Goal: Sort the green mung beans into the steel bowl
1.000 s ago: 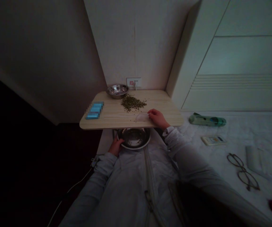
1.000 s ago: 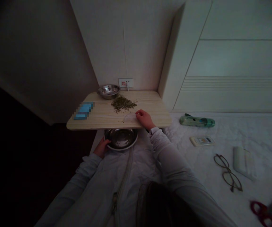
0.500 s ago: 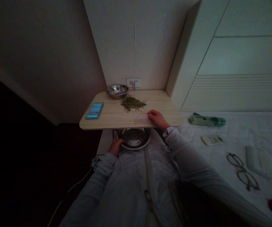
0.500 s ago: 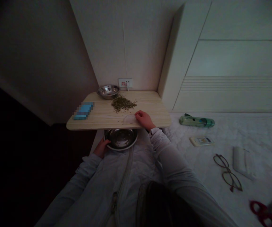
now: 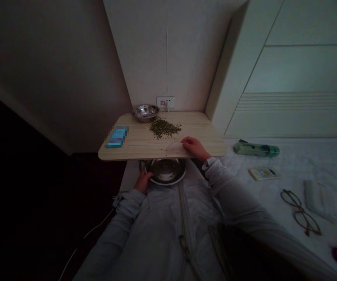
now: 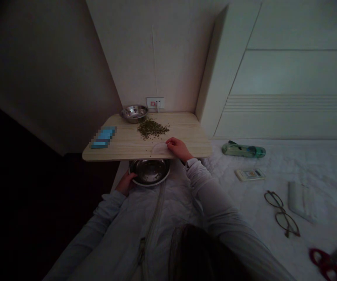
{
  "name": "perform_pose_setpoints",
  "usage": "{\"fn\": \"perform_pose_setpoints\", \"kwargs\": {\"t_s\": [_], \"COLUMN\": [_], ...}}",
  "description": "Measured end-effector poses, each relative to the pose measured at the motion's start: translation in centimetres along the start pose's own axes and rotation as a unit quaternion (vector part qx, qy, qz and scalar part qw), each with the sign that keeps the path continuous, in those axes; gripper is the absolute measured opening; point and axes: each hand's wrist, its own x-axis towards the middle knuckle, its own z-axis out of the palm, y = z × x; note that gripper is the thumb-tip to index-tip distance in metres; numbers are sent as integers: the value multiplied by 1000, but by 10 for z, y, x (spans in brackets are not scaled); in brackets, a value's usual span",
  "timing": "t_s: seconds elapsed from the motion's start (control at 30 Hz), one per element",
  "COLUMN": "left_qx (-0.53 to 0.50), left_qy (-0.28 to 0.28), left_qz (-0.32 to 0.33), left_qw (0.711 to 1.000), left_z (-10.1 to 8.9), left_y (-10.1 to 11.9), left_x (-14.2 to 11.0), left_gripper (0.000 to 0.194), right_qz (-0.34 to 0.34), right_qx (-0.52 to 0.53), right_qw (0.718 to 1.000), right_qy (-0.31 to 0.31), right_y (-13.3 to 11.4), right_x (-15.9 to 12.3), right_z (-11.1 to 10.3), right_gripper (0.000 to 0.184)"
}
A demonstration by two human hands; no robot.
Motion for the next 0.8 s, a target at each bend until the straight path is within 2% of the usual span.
{"fn": "perform_pose_setpoints", "kwargs": {"t_s": [0.27,0.8], "left_qx": [-14,-16], "left_qy": [-9,-15], "left_qz": [4,2], "left_qw": [1000,1000], "left_z": [-1,0], "left_y": [-2,-1], "left_x": [1,0], "left_gripper": [46,40], "right_qz": [-1,5], "right_qx": [29,17], "right_qw": [999,999], "right_qy": [-33,-44], "right_y": [-2,-5], "right_x": [-2,-3], "right_z": [0,-1], "right_gripper": [21,20]}}
